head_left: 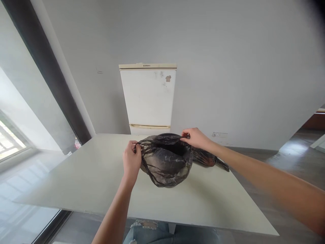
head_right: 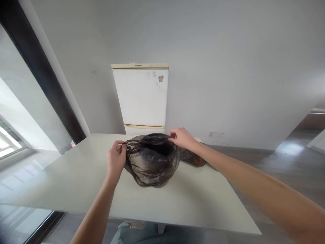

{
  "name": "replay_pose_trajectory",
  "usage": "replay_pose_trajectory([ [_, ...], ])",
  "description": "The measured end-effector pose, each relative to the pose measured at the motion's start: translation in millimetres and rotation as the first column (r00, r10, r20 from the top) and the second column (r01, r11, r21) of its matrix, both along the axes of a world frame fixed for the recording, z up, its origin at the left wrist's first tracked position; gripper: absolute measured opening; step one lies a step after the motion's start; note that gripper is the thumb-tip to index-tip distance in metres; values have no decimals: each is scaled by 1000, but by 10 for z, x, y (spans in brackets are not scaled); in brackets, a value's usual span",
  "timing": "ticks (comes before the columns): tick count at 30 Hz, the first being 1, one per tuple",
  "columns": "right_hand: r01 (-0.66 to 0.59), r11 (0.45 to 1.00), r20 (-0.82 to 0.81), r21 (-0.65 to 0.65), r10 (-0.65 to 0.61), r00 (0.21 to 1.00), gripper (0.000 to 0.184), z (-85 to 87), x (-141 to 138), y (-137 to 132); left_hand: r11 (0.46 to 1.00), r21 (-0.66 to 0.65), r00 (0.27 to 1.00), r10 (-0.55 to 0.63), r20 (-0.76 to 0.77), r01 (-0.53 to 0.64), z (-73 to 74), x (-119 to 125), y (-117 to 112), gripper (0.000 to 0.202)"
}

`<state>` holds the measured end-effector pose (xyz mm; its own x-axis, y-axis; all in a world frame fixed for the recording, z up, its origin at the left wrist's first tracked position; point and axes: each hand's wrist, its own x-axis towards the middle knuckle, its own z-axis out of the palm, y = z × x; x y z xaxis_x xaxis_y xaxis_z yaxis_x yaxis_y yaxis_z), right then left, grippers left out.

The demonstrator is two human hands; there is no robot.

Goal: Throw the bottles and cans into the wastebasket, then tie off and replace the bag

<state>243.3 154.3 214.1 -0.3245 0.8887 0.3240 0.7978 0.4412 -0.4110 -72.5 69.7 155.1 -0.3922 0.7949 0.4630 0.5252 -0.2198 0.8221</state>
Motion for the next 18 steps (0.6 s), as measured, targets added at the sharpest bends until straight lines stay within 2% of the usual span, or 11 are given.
replay_pose_trajectory([
  [3, 52, 999, -163, -13, -53, 985, 21, -38, -2, 97, 1000, -11, 997, -26, 73, 27, -47, -63, 244, 12],
  [6, 142, 972, -357, -186, -202, 912, 28, -47, -35, 265, 992, -63, 978, -94, 189, 108, -143, -90, 529, 16],
  [8, 171, 944, -399, -281, -277, 874, 29, -75, -71, 401, 981, -109, 965, -135, 226, 163, -230, -85, 698, 18],
  [10, 171, 925, -388, -340, -304, 870, 27, -141, -108, 520, 966, -159, 959, -163, 232, 203, -328, -66, 812, 18],
  [14, 79, 856, -364, -511, -298, 882, 22, -363, -114, 578, 903, -281, 929, -250, 271, 325, -510, -35, 819, 14],
  [18, -74, 754, -413, -652, -272, 869, 18, -533, 9, 400, 814, -356, 876, -350, 332, 460, -588, -59, 633, 17],
])
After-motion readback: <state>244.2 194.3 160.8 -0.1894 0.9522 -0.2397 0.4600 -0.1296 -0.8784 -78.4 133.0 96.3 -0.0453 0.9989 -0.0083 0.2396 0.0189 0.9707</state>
